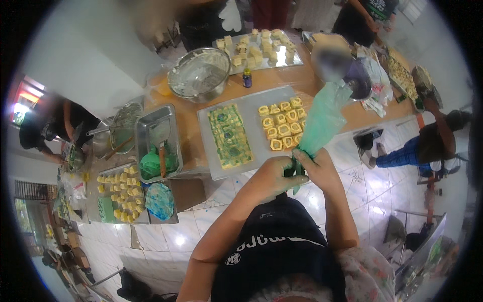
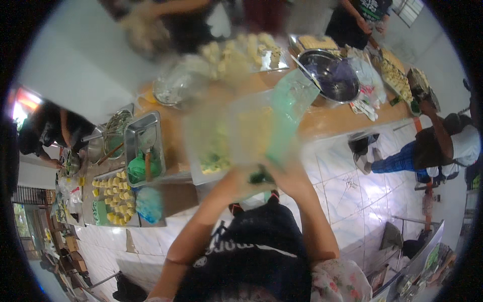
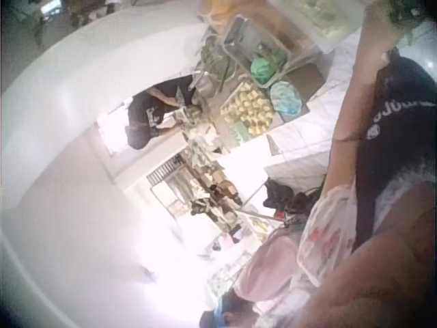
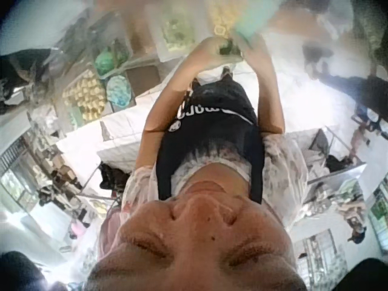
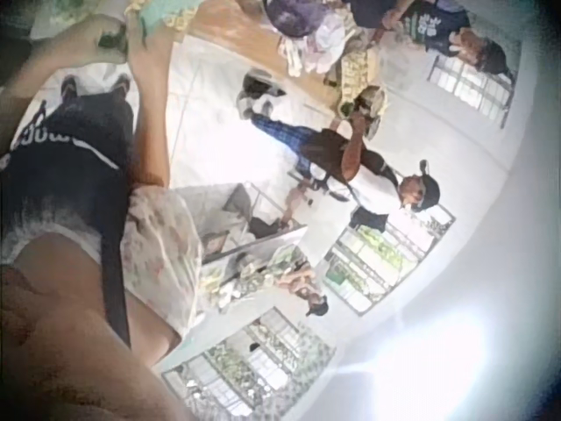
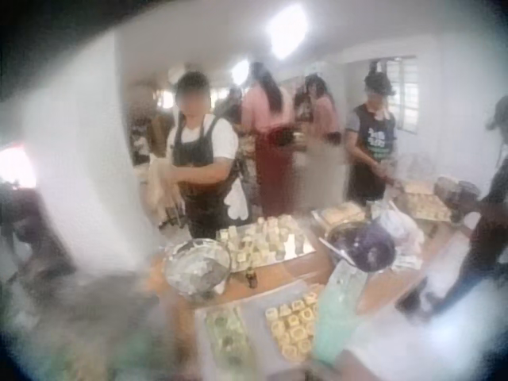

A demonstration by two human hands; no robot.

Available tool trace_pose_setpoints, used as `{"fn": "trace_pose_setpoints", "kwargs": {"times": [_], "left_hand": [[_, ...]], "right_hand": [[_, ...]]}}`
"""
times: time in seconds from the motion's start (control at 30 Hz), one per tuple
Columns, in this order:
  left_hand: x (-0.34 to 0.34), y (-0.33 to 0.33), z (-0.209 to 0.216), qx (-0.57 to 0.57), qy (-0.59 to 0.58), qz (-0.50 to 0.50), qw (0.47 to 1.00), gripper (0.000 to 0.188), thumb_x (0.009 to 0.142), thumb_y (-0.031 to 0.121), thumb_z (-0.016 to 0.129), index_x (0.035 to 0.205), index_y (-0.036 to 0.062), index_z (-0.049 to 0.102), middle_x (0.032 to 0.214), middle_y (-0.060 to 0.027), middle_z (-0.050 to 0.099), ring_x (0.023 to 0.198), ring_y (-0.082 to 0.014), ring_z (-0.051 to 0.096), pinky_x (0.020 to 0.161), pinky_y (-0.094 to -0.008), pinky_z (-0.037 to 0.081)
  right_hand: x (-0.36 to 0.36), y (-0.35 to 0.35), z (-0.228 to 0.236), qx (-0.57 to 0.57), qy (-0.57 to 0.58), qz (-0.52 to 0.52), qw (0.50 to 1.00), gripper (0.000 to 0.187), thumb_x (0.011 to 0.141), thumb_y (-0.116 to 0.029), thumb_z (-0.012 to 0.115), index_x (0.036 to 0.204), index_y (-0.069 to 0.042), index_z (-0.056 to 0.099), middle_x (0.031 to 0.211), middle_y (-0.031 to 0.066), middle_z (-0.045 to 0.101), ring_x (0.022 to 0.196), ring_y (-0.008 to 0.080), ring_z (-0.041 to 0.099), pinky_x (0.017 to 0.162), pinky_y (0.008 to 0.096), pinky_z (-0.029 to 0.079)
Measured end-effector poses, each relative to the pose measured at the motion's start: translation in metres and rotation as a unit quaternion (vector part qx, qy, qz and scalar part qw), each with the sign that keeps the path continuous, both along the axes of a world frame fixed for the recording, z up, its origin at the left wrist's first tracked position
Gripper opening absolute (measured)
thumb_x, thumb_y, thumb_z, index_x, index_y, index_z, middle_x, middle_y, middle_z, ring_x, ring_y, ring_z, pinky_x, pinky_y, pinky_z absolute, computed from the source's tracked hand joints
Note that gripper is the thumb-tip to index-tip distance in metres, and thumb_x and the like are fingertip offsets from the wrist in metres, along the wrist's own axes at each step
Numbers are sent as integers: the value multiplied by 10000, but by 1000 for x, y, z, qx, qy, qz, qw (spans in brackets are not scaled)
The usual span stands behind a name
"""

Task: The person uses a pastry bag to apply green frosting onto small food items on a tray and then wipes the table with a blue cloth.

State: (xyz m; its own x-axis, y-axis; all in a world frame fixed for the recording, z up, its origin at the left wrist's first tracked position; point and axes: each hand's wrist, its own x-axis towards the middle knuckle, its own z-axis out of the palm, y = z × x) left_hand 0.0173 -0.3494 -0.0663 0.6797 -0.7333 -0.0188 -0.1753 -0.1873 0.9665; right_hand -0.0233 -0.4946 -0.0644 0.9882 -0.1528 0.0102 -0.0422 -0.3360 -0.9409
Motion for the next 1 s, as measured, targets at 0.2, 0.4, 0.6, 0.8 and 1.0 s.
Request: {"fn": "trace_pose_setpoints", "kwargs": {"times": [0.2, 0.4, 0.6, 0.8, 1.0], "left_hand": [[2, -11, -6, 24, 27, -19, 999, 213, 748, 158, 586, 766, -54, 578, 625, -127, 574, 571, -141, 527, 547, -278, 423], [3, -23, -20, -10, 59, -34, 998, 178, 756, 116, 553, 805, -51, 588, 684, -154, 587, 625, -207, 568, 605, -299, 435], [2, -34, -28, -20, 50, -47, 997, 129, 756, 58, 518, 795, -47, 583, 748, -168, 572, 694, -249, 570, 640, -314, 440], [3, -41, -32, -43, 99, -65, 992, 113, 748, 40, 519, 814, -34, 572, 774, -145, 563, 718, -247, 562, 652, -319, 438], [9, -45, -26, -32, 94, -85, 991, 120, 763, 66, 537, 825, -30, 575, 773, -129, 572, 711, -207, 558, 647, -306, 440]], "right_hand": [[-6, -8, 0, -35, -25, -3, 999, 149, 791, -124, 555, 771, 23, 540, 656, 50, 536, 597, 113, 481, 548, 254, 402], [-8, -20, 3, -2, 37, -1, 999, 112, 780, -79, 566, 780, 28, 536, 657, 56, 540, 569, 114, 501, 510, 243, 412], [-11, -36, -28, -48, 16, -8, 999, 122, 800, -84, 555, 793, 33, 522, 646, 43, 526, 553, 107, 496, 492, 240, 412], [-11, -38, -17, 49, 60, -30, 997, 137, 820, -106, 536, 792, 28, 522, 652, 46, 524, 549, 104, 496, 492, 234, 415], [-11, -45, -13, 121, 128, -17, 984, 170, 830, -148, 528, 802, 20, 528, 668, 36, 531, 568, 94, 491, 511, 225, 410]]}}
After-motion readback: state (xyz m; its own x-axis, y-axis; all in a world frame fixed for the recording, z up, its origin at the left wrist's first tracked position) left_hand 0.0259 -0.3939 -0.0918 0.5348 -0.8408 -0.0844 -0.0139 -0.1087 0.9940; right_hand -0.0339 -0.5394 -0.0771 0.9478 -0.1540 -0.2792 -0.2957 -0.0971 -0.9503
